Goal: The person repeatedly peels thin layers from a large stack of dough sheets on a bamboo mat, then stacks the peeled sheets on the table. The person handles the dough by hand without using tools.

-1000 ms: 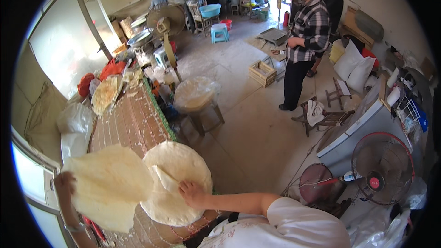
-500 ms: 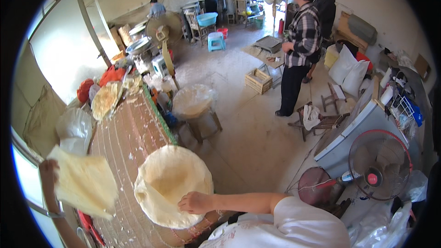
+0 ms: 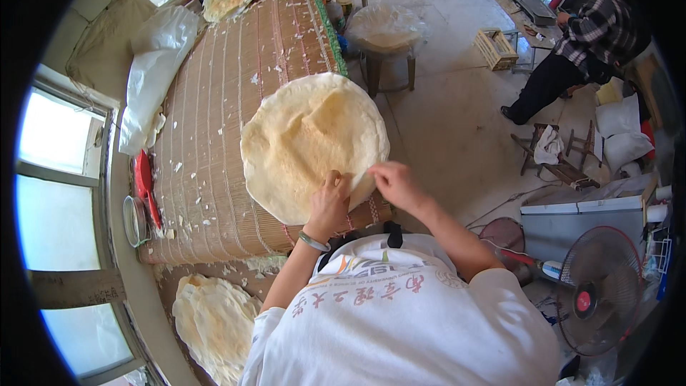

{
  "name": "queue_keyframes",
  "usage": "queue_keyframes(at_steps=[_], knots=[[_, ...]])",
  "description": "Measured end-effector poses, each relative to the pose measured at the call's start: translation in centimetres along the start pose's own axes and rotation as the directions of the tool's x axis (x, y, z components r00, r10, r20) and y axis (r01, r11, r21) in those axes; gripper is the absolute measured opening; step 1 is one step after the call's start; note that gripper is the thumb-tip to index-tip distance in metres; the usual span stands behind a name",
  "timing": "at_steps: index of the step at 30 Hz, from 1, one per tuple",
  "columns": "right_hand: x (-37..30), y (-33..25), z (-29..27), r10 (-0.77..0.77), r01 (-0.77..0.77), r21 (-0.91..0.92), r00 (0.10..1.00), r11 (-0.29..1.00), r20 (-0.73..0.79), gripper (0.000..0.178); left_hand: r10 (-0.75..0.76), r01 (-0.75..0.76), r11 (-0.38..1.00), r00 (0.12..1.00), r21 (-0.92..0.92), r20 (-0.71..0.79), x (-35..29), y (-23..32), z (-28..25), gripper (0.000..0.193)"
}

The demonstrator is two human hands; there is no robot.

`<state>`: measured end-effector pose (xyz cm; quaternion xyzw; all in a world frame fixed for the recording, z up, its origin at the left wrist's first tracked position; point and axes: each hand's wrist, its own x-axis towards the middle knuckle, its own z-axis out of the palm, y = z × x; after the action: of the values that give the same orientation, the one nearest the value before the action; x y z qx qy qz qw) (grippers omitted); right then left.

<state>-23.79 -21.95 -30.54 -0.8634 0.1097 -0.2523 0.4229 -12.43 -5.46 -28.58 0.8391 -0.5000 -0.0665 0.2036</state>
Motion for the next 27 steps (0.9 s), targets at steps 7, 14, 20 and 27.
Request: queue_keyframes(at_steps=[7, 14, 20, 27], knots=[[1.4, 3.1, -0.6, 0.327, -0.276, 0.224, 0.915, 0.935, -0.235, 0.019, -0.042, 0.022, 0.984, 0.993, -0.177, -0.106, -0.6, -0.6, -0.3, 0.02], [2.1, -1.3, 0.1, -0.01, -0.012, -0.173, 0.993, 0.985, -0.121, 0.019, -0.415, 0.24, 0.694, 0.904, -0.679, -0.105, 1.0, -7.6, -4.9, 0.018], [2.9, -5.1, 9.2, -0.27, 0.303, -0.146, 0.94, 0.942, 0.206, 0.027, -0.472, 0.238, 0.701, 0.861, -0.672, -0.188, 2.9, -10.3, -15.9, 0.022], [4.7, -3.9, 15.2, -0.236, 0.325, -0.387, 0.936, 0.863, 0.261, 0.024, -0.45, 0.21, 0.776, 0.845, -0.595, -0.289, 5.6, -15.4, -26.3, 0.018]])
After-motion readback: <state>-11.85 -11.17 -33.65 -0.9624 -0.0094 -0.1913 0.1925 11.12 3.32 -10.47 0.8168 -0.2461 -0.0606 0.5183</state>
